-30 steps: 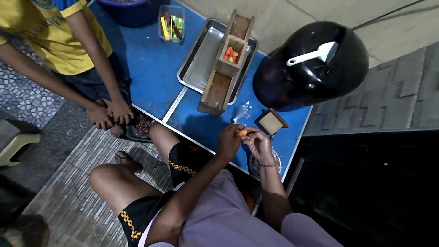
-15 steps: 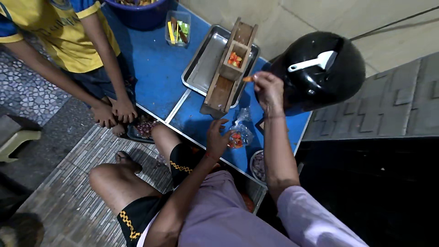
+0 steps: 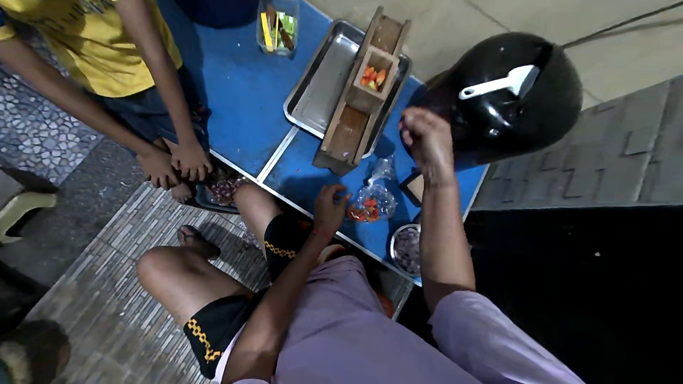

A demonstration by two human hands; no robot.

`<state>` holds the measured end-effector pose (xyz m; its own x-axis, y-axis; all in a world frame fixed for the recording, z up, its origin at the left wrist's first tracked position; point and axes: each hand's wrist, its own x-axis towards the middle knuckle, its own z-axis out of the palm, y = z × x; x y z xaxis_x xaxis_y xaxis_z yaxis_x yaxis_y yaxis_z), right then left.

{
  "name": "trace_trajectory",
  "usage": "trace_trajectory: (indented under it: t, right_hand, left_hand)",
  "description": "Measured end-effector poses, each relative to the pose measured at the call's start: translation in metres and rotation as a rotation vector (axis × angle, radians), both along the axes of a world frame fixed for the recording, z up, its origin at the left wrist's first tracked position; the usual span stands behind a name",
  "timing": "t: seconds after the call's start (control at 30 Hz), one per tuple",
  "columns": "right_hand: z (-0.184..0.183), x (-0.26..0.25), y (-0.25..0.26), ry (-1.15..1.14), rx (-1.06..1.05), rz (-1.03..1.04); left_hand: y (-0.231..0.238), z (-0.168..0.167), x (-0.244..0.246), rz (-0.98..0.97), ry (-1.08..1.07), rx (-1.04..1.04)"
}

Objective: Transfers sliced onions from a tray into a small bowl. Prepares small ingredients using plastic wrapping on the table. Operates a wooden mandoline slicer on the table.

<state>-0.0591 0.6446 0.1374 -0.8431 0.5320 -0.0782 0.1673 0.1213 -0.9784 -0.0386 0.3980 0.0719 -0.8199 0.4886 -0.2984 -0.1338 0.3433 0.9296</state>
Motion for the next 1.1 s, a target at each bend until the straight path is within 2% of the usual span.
trace_trajectory:
  t: [0.13,0.23,0.37,0.47,0.57,0.7,0.93,1.0,1.1]
  right_hand:
    - [-0.025,0.097,-0.035,-0.337,0.038,0.126]
    - [-0.055,0.131,-0.048,-0.476,0.129,0.154]
    - [-0.077,0.131,-0.058,-0.498,0.492,0.121]
    - [-0.096,0.125,-0.059,-0.502,0.709,0.174]
    - [-0.102,0.119,-0.059,-0.639,0.771,0.235]
    - [-0.098,0.123,-0.059,-0.689,0.785,0.198]
    - [-0.058,0.135,-0.059,-0.835,0.767,0.044]
    - [-0.04,0.14,-0.063,-0.773,0.711,0.017]
    - [-0.022,0.143,-0.08,-0.614,0.558,0.051]
  left_hand:
    - [0.005,-0.016,0.009,-0.127,-0.092,-0.076]
    - [0.012,-0.027,0.02,-0.218,-0.092,-0.139]
    - [0.02,-0.037,0.029,-0.274,-0.019,-0.151]
    - [0.022,-0.05,0.032,-0.262,0.017,-0.131]
    - [0.02,-0.041,0.029,-0.252,0.002,-0.142]
    - [0.018,-0.037,0.029,-0.264,-0.007,-0.155]
    - [0.022,-0.04,0.032,-0.243,0.045,-0.066]
    - [0.026,-0.034,0.034,-0.239,0.007,-0.008]
    - [0.032,-0.027,0.038,-0.212,-0.079,0.186]
